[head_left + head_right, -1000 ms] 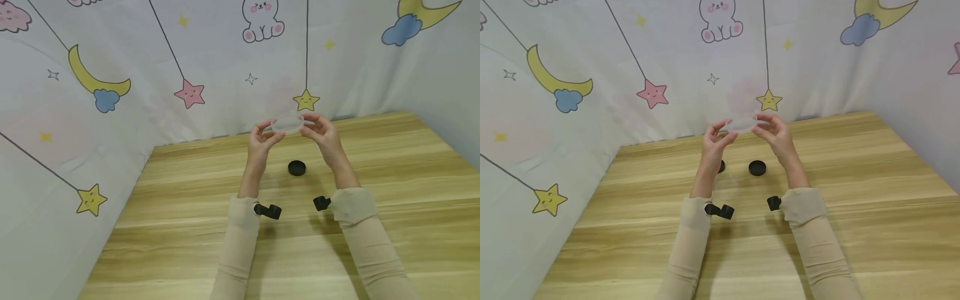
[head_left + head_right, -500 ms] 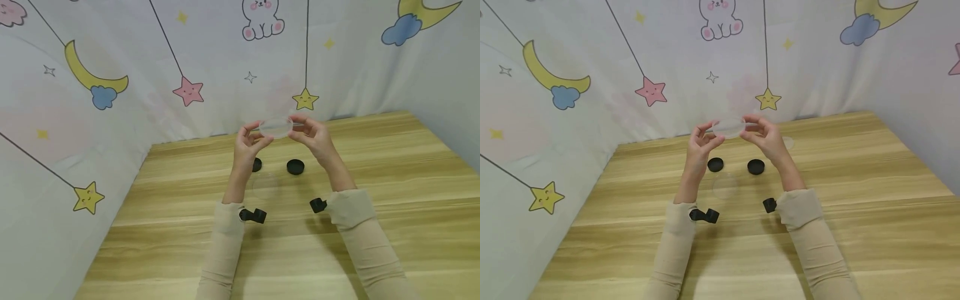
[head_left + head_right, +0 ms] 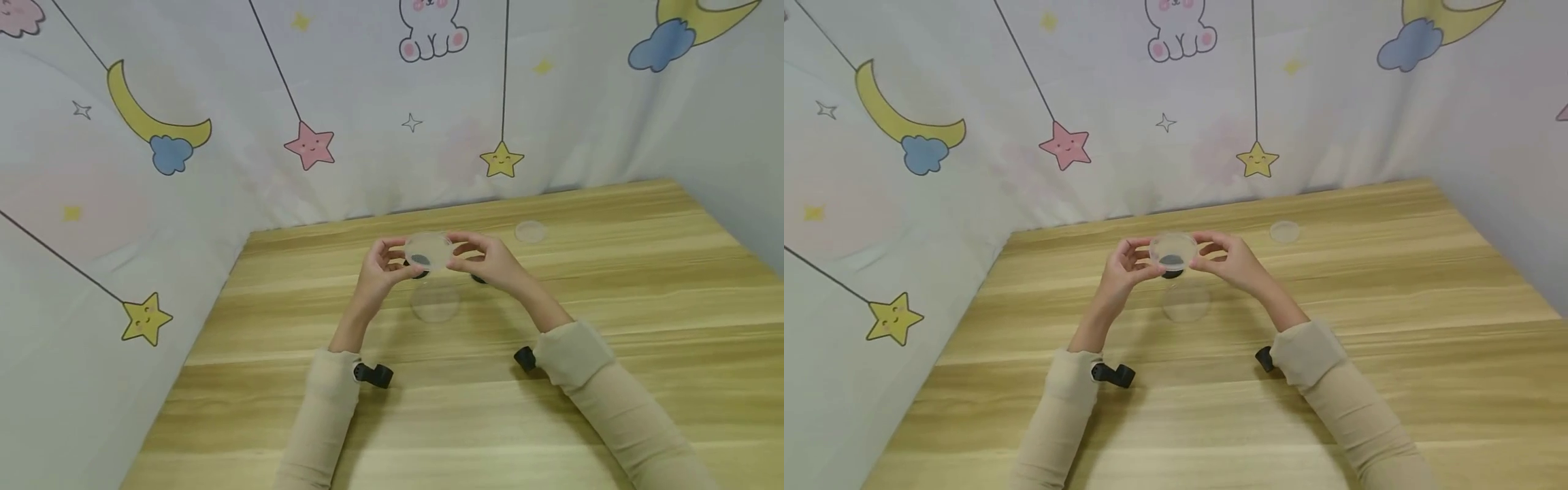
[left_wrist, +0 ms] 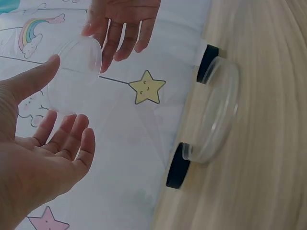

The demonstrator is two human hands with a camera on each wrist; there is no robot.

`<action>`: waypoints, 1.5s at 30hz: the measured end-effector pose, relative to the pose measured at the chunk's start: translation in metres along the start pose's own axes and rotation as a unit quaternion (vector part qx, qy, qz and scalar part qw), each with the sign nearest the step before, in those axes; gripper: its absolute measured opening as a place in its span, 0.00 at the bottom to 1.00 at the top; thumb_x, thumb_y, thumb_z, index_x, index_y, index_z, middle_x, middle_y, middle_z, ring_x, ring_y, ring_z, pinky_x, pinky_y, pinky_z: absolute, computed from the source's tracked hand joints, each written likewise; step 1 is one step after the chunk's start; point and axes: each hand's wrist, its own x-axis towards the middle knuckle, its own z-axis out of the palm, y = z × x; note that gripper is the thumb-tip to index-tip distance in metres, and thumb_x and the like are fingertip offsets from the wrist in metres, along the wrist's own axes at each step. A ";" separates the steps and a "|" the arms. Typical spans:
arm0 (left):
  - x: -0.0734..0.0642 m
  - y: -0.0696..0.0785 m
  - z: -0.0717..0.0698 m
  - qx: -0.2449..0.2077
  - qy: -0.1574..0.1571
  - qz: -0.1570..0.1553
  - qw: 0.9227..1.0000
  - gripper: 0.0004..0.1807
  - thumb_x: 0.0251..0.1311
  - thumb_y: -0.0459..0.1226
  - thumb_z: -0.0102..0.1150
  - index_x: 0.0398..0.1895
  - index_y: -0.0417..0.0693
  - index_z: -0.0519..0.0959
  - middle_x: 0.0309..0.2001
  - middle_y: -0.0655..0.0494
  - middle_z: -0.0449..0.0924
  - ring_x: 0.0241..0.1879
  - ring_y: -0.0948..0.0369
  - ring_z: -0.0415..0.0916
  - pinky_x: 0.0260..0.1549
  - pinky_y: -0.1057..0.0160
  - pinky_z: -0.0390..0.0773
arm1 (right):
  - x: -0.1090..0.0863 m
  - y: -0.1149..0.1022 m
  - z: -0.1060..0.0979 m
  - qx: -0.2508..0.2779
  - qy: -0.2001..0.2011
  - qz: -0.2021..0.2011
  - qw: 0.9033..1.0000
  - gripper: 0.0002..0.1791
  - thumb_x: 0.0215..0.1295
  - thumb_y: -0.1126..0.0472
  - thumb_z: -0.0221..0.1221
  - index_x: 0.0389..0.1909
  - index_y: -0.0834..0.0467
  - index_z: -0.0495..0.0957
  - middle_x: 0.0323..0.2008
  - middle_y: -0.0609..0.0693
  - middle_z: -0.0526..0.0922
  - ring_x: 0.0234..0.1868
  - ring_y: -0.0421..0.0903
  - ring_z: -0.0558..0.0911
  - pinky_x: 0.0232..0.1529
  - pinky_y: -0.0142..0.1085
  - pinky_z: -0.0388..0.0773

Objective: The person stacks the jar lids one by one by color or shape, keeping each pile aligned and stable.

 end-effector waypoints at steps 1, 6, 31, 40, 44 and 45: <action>0.000 -0.004 -0.002 0.008 -0.004 -0.011 1.000 0.30 0.56 0.23 0.63 0.61 0.35 0.65 0.63 0.41 0.68 0.53 0.52 0.69 0.43 0.72 0.73 | 0.001 0.002 0.001 -0.009 -0.006 0.002 1.000 0.30 0.66 0.62 0.62 0.68 0.60 0.68 0.65 0.59 0.72 0.56 0.48 0.76 0.51 0.34 0.79; 0.003 -0.018 -0.006 0.060 -0.037 -0.052 0.996 0.39 0.53 0.27 0.67 0.70 0.41 0.63 0.63 0.45 0.67 0.51 0.55 0.68 0.45 0.69 0.73 | 0.003 0.016 0.002 -0.051 -0.029 0.011 0.998 0.31 0.64 0.61 0.63 0.67 0.61 0.68 0.64 0.61 0.73 0.58 0.57 0.76 0.53 0.43 0.78; -0.001 -0.056 -0.007 0.155 -0.126 -0.121 0.972 0.41 0.45 0.27 0.73 0.66 0.38 0.67 0.49 0.45 0.72 0.41 0.58 0.65 0.40 0.66 0.68 | 0.002 0.047 0.019 -0.074 -0.153 0.057 0.984 0.33 0.61 0.66 0.65 0.65 0.71 0.64 0.63 0.70 0.69 0.62 0.65 0.70 0.63 0.55 0.70; -0.001 -0.066 -0.003 0.186 -0.113 -0.103 0.971 0.39 0.43 0.26 0.74 0.63 0.37 0.69 0.54 0.41 0.70 0.44 0.57 0.66 0.41 0.67 0.67 | 0.002 0.051 0.025 -0.067 -0.163 0.068 0.982 0.35 0.61 0.66 0.65 0.65 0.72 0.61 0.62 0.70 0.67 0.61 0.63 0.70 0.64 0.54 0.68; -0.001 -0.067 -0.003 0.200 -0.117 -0.096 0.968 0.39 0.43 0.26 0.74 0.62 0.35 0.69 0.55 0.41 0.68 0.42 0.58 0.64 0.40 0.67 0.65 | 0.002 0.053 0.025 -0.080 -0.165 0.065 0.981 0.35 0.61 0.64 0.64 0.65 0.72 0.61 0.63 0.69 0.67 0.61 0.62 0.70 0.64 0.53 0.69; -0.001 -0.067 -0.003 0.202 -0.118 -0.096 0.967 0.39 0.43 0.27 0.74 0.63 0.35 0.68 0.54 0.41 0.67 0.42 0.58 0.63 0.40 0.67 0.65 | 0.002 0.053 0.025 -0.083 -0.166 0.065 0.980 0.35 0.62 0.64 0.64 0.65 0.72 0.61 0.64 0.69 0.66 0.61 0.62 0.70 0.64 0.53 0.69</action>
